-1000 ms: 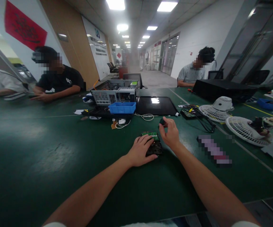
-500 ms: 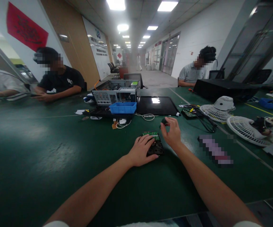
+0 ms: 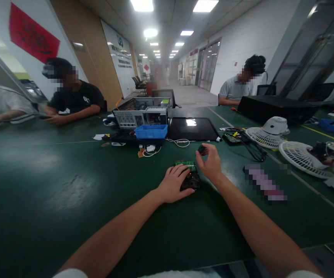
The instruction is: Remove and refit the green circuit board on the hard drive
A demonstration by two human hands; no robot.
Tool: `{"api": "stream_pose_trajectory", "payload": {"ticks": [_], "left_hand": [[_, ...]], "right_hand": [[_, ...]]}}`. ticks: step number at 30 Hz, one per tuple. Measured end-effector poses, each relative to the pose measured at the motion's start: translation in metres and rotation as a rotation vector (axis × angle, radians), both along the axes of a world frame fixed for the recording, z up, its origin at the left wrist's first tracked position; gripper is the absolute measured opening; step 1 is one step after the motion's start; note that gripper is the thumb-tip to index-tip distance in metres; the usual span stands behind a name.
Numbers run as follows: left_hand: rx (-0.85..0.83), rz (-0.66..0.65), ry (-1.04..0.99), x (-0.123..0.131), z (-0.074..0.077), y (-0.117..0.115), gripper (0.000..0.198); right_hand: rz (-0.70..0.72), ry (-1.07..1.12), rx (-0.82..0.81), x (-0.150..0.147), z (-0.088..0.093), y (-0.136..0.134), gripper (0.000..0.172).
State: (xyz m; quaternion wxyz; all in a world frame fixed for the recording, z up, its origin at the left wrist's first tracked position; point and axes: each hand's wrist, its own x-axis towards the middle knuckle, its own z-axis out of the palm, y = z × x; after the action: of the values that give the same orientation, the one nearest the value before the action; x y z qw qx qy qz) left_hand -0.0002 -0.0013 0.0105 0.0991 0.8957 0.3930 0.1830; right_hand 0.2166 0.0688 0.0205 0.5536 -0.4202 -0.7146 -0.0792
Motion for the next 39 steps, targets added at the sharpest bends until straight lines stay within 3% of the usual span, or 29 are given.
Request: {"api": "stream_pose_trajectory", "payload": {"ticks": [30,39], "left_hand": [[0.0,-0.003,-0.016,-0.0005,-0.0007,0.0002,0.085],[-0.004,-0.003,0.0,-0.0002,-0.0009,0.0003,0.085]], "right_hand": [[0.016,-0.031,-0.015,0.0004,0.0,-0.0005,0.044],[0.038,0.059,0.043,-0.0018,0.0001,0.0012,0.041]]}}
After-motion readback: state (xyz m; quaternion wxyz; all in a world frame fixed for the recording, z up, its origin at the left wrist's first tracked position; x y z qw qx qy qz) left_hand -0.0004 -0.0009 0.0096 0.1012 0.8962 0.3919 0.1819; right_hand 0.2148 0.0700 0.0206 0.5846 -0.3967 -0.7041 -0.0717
